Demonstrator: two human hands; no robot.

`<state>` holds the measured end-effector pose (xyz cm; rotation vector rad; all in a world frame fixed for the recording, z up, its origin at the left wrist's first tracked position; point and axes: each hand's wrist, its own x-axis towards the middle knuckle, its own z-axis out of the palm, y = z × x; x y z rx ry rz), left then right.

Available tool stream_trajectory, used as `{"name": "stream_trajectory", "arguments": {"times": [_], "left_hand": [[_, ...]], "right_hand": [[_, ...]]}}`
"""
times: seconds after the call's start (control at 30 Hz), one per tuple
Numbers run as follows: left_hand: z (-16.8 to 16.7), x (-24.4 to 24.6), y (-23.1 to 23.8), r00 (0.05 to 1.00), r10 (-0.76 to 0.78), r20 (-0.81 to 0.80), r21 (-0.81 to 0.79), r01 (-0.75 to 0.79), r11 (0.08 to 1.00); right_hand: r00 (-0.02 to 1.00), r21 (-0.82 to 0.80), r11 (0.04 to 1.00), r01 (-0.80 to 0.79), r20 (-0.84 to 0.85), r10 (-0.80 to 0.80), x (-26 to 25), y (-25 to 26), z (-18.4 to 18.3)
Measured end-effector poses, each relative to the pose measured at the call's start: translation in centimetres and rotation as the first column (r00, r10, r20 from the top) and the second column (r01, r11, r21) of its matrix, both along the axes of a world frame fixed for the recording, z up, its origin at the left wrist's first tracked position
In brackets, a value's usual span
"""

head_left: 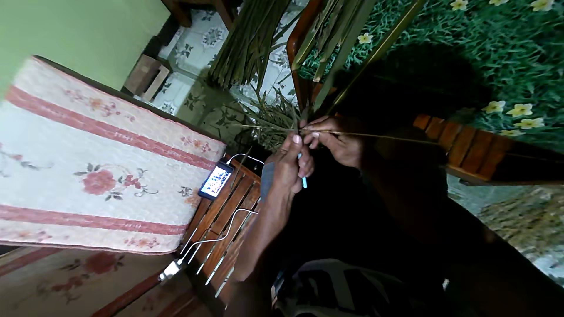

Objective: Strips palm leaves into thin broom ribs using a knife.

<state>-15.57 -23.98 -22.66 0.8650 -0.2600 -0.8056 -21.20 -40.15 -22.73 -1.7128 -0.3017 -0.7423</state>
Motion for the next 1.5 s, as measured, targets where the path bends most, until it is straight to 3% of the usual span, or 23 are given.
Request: {"name": "stream_trajectory", "arguments": {"times": [0.17,0.37,0.43,0.5,0.53,0.57,0.6,0.63,0.67,0.7,0.77,0.87,0.93,1.03,1.17,1.3,1.4,1.5], "left_hand": [[-1.1,4.7,2.3,0.974,0.219,-0.056,-0.002,-0.219,0.976],[-0.9,3.3,2.0,0.997,-0.039,-0.063,-0.269,0.021,0.963],[-0.4,2.8,1.6,0.998,-0.041,-0.041,-0.264,0.029,0.964],[0.1,3.4,2.0,1.0,-0.009,-0.013,-0.215,0.006,0.977],[0.1,3.8,2.4,1.0,0.003,-0.011,-0.192,-0.005,0.981],[0.2,4.1,2.6,1.0,0.005,-0.014,-0.177,-0.008,0.984],[0.3,4.2,2.8,1.0,-0.002,-0.021,-0.171,-0.002,0.985],[0.3,4.0,2.8,0.999,-0.014,-0.033,-0.169,0.008,0.986],[0.2,3.5,2.8,0.998,-0.03,-0.048,-0.17,0.022,0.985],[0.2,3.0,2.8,0.997,-0.046,-0.057,-0.169,0.036,0.985],[0.3,2.1,2.3,0.996,-0.07,-0.056,-0.156,0.061,0.986],[0.6,1.4,1.5,0.996,-0.077,-0.051,-0.11,0.071,0.991],[0.6,1.0,1.4,0.997,-0.074,-0.036,-0.098,0.07,0.993],[0.0,-0.1,1.8,0.992,-0.127,0.02,-0.054,0.128,0.99],[-0.4,-2.4,2.3,0.96,-0.255,0.119,0.167,0.234,0.958],[-0.5,-0.3,4.0,0.988,-0.143,0.051,0.013,0.142,0.99],[-0.4,-1.5,3.8,0.955,-0.293,0.052,0.058,0.29,0.955],[0.0,-0.5,4.3,0.968,-0.247,0.045,0.04,0.245,0.969]], "right_hand": [[0.995,0.153,0.988,-0.001,-0.099,0.017,-0.5,-1.6,-0.1],[0.978,0.376,0.917,-0.136,-0.095,0.184,0.0,-0.7,-0.9],[0.932,0.526,0.839,-0.141,-0.214,0.291,-0.7,0.2,-0.7],[0.797,0.568,0.815,-0.117,-0.436,0.418,-2.9,1.2,0.7],[0.742,0.485,0.86,-0.157,-0.517,0.427,-4.5,1.7,1.5],[0.755,0.311,0.929,-0.203,-0.554,0.35,-6.3,2.1,2.5],[0.846,0.065,0.981,-0.185,-0.497,0.193,-7.9,2.3,3.5],[0.936,-0.155,0.986,-0.063,-0.351,0.004,-9.1,2.3,4.5],[0.957,-0.284,0.952,0.113,-0.226,-0.181,-9.4,2.0,5.9],[0.947,-0.38,0.906,0.185,-0.178,-0.267,-9.2,0.8,6.9],[0.922,-0.6,0.796,0.083,-0.257,-0.289,-7.9,-2.4,7.3],[0.812,-0.663,0.736,-0.14,-0.502,-0.298,-6.5,-3.2,6.0],[0.811,-0.681,0.716,-0.152,-0.5,-0.303,-6.6,-2.7,4.9],[0.799,-0.617,0.781,-0.098,-0.517,-0.308,-7.0,-1.6,4.8],[0.745,-0.256,0.961,-0.108,-0.661,-0.092,-7.3,0.2,5.5],[0.677,-0.112,0.975,-0.189,-0.734,0.047,-8.3,0.1,4.3],[0.675,0.034,0.984,-0.177,-0.723,0.147,-8.5,0.1,3.0],[0.644,0.21,0.966,-0.148,-0.721,0.255,-9.5,0.2,1.9]]}}
